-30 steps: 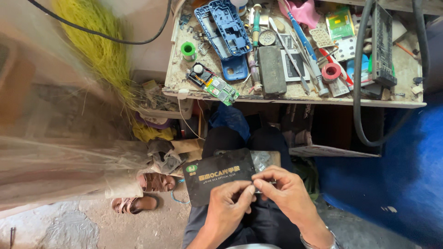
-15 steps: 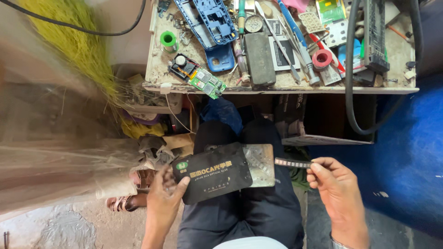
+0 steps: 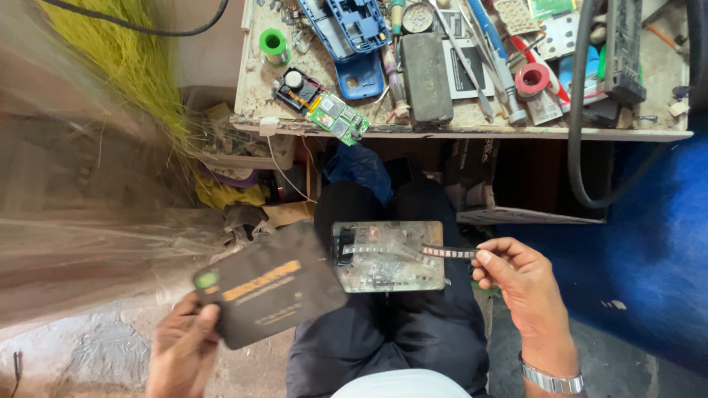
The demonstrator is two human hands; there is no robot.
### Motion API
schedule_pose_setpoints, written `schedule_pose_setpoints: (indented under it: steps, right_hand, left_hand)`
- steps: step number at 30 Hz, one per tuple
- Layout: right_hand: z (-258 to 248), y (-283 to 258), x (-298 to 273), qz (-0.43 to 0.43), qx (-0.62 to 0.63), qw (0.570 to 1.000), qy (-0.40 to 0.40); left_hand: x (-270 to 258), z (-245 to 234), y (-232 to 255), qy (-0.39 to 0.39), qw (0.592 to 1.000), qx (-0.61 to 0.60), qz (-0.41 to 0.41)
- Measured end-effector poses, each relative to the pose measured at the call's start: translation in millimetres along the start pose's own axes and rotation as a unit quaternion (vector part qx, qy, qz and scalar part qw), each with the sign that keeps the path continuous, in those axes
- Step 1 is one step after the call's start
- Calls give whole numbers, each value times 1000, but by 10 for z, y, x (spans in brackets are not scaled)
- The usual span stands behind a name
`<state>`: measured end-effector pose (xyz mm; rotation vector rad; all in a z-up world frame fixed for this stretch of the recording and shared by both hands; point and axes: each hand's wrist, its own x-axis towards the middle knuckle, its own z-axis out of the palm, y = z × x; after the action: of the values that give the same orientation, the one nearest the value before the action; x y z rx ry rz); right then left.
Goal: The person sits on the floor and uses tweezers to manipulate a small electronic component on a black card. They peel a protective film from the component and carefully adjust its position.
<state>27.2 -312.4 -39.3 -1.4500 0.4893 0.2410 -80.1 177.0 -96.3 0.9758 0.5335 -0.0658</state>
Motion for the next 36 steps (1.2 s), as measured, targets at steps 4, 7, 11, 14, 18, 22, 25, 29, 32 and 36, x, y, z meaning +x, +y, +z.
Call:
schedule_pose_setpoints:
  steps: [4,7,11,14,18,22,25,29,32,36]
  right_hand:
    - [133,-11,3,5,-54,998,-26]
    - [208,17,17,26,-107,993,-50]
    - [348,107,59,9,-146,985,-86]
    - [487,163,65,-13,-199,977,-74]
    - [622,121,30,-6,-338,939,-61]
    - [721,1,15,-48,-382,921,-61]
    - [781,-105,-14,-69,-426,901,-39]
    - [895,-225,-110,-203,-473,857,-6]
    - [1045,-238,-130,-275,-459,836,-120]
    - [1405,-72,52,-390,-572,702,-167]
  left_hand:
    - [-88,-292,153,15,999,-21,44]
    - [-142,-365,183,34,997,-20,65]
    - [-160,-352,189,39,996,-39,76]
    - [-170,-332,191,48,995,-41,73]
    - [-179,-316,172,45,996,-37,68]
    - [-186,-308,173,45,997,-32,61]
    - [-196,-289,188,52,997,-32,54]
    - [-206,-254,194,61,996,-29,62]
    - [-218,-253,186,60,996,-29,65]
    - [-250,-298,164,54,995,-37,71]
